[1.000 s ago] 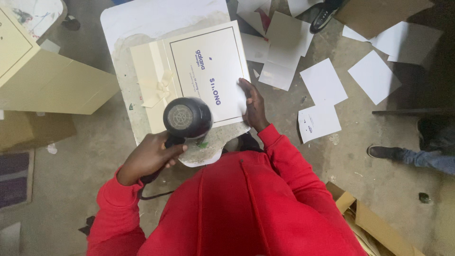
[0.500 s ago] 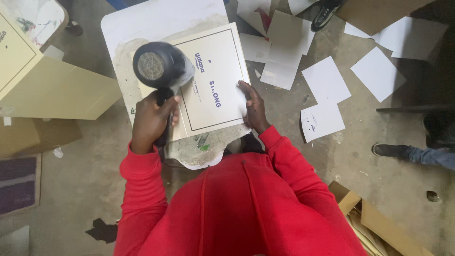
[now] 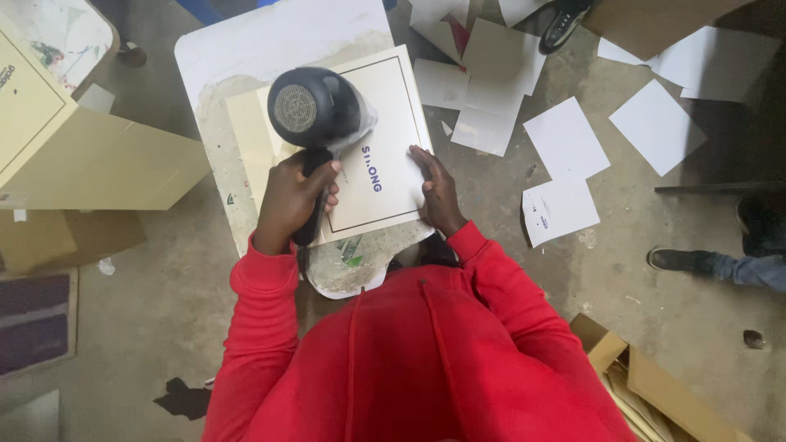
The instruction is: The person uses a heat gun to apply heat to the surface of a white cardboard box labeled 'galana S11.ONG'. The person moves the heat gun back and forth over the box's surface while holding it steady with the other hand.
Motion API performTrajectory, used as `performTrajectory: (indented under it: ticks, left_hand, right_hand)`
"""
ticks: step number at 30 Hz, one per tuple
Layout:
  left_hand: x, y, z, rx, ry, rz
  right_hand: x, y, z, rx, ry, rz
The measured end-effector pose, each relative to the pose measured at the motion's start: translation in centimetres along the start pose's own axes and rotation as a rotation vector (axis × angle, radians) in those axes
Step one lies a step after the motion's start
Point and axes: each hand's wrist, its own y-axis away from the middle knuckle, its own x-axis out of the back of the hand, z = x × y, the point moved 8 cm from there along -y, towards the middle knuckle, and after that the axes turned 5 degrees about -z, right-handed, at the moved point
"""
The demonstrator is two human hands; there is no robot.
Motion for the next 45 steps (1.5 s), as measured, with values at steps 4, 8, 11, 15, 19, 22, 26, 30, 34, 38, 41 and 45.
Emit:
performTrajectory:
  ticks: [4,8,11,15,19,22,26,30,34,38,41,45]
  left_hand:
    - [1.1,-0.1,0.8,-0.017,-0.001,0.093]
    - [2.4,0.6,0.2,-0.002,-0.043,0.166]
    - [1.6,1.9,-0.5,0.017,-0.026,0.096]
    - [-0.1,3.1,-0.1,0.024,0.011,0.035]
    - [0.5,2.2,-0.8,-0.006,-0.007,0.144]
    - [0.9,2.8,-1.1,0.037,-0.031,0.165]
    - [-0.6,4.6,-3.0,0.101,-0.042,-0.017]
    - [-1.5,7.2,-3.5,0.174,-0.135,-0.134]
    - [-0.5,9.7,-4.2,0.235,-0.117,-0.138]
    - [1.9,10.7,-5.1,0.261,-0.107,-0.054]
    - [2.7,10.5,-4.5,0.225,-0.100,0.006]
    - [2.7,8.9,-3.5,0.131,-0.048,0.058]
  right_hand:
    - [0.0,0.0,-0.3,0.012,0.017,-0.001]
    - [-0.1,0.1,-0.2,-0.007,-0.005,0.013]
    - [-0.1,0.0,-0.6,-0.008,-0.017,0.005]
    - [-0.1,-0.1,-0.2,0.004,0.002,0.016]
    - [-0.1,-0.1,-0.3,0.010,0.004,0.007]
    - [0.0,-0.1,0.1,0.003,0.037,0.006]
    - [0.0,0.0,-0.1,0.001,0.044,0.007]
    - [0.1,-0.1,-0.6,-0.029,0.056,0.002]
    - [0.3,-0.2,-0.5,-0.060,0.046,-0.006]
    - [0.5,-0.2,-0.4,-0.079,0.015,-0.010]
    - [0.6,-0.2,-0.6,-0.066,-0.007,-0.007]
    - [1.3,-0.4,-0.5,-0.038,-0.038,0.011]
